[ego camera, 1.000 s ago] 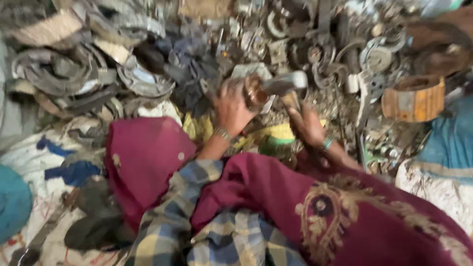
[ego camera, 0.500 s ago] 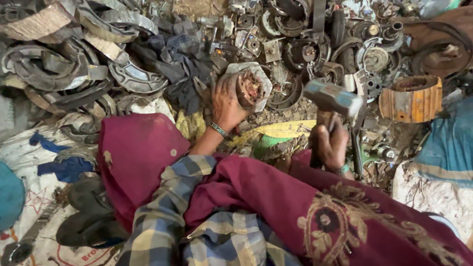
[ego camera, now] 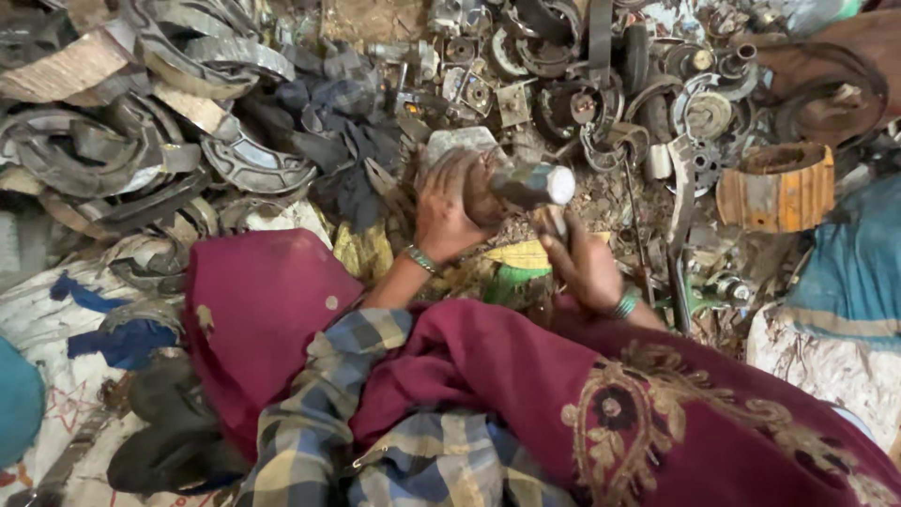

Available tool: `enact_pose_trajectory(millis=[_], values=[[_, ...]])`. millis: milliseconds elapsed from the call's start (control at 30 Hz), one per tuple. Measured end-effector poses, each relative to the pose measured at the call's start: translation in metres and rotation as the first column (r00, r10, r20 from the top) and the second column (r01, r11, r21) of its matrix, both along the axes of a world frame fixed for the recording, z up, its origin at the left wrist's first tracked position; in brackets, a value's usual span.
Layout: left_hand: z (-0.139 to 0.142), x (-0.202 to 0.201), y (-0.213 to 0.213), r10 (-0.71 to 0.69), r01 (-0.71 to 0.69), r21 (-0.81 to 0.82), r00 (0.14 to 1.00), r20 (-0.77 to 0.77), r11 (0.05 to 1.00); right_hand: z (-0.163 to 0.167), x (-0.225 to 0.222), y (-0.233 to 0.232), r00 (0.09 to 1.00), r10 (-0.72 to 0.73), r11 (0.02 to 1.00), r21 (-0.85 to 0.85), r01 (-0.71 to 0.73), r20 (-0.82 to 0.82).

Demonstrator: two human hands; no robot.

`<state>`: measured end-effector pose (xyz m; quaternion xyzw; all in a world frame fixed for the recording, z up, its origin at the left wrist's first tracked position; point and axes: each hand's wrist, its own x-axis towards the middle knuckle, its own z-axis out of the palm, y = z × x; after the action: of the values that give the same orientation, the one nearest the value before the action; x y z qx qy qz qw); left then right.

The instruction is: The person sits on the ground and uses a hammer to repeatedly strike a small metal part held in the left hand. The person adjusts the part's position several times and continues hammering it against a metal base plate.

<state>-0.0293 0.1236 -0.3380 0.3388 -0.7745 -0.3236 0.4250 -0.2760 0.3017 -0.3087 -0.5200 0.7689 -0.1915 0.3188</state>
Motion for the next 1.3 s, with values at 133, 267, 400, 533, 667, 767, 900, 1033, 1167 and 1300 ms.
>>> enact_pose_trajectory(millis=[133,267,400,533,667,767,900,1033,1167,1300], values=[[0.001,0.006,-0.001,0.019,-0.019,0.023,1.0,-0.003,1.0,0.038,0.031,-0.004,0.989,-0.137,0.989,0.045,0.14,-0.054],[0.007,0.008,-0.007,0.047,-0.045,0.07,0.999,-0.019,0.997,0.105,0.026,-0.002,0.972,0.011,0.829,-0.546,0.121,0.233],[0.016,0.005,-0.008,0.123,-0.1,0.235,0.989,-0.085,0.967,0.116,-0.012,0.0,0.987,-0.008,0.713,-0.691,0.119,0.162],[0.016,0.004,-0.01,0.195,-0.052,0.384,0.919,-0.342,0.922,0.087,-0.027,0.013,0.976,-0.121,0.918,-0.353,0.18,0.184],[0.002,0.004,-0.015,0.326,0.367,0.668,0.659,-0.678,0.647,0.05,-0.01,0.056,0.926,-0.126,0.982,-0.179,0.065,-0.357],[-0.012,0.007,-0.013,0.526,0.421,0.772,0.568,-0.633,0.476,0.023,-0.018,0.071,0.969,-0.238,0.97,0.029,0.241,-0.069],[-0.025,0.008,-0.016,0.612,0.491,0.747,0.441,-0.657,0.448,0.001,-0.032,0.07,0.912,-0.408,0.886,0.251,0.389,0.028],[-0.024,0.007,-0.019,0.682,0.627,0.715,0.379,-0.626,0.308,-0.009,-0.009,0.061,0.93,-0.368,0.873,0.347,0.344,0.003],[-0.018,0.009,-0.016,0.626,0.771,0.592,0.345,-0.699,0.236,-0.009,0.015,0.055,0.931,-0.366,0.862,0.383,0.332,0.016],[-0.022,0.01,-0.015,0.593,0.664,0.671,0.408,-0.694,0.329,-0.003,0.022,0.048,0.933,-0.359,0.86,0.396,0.322,0.021]])
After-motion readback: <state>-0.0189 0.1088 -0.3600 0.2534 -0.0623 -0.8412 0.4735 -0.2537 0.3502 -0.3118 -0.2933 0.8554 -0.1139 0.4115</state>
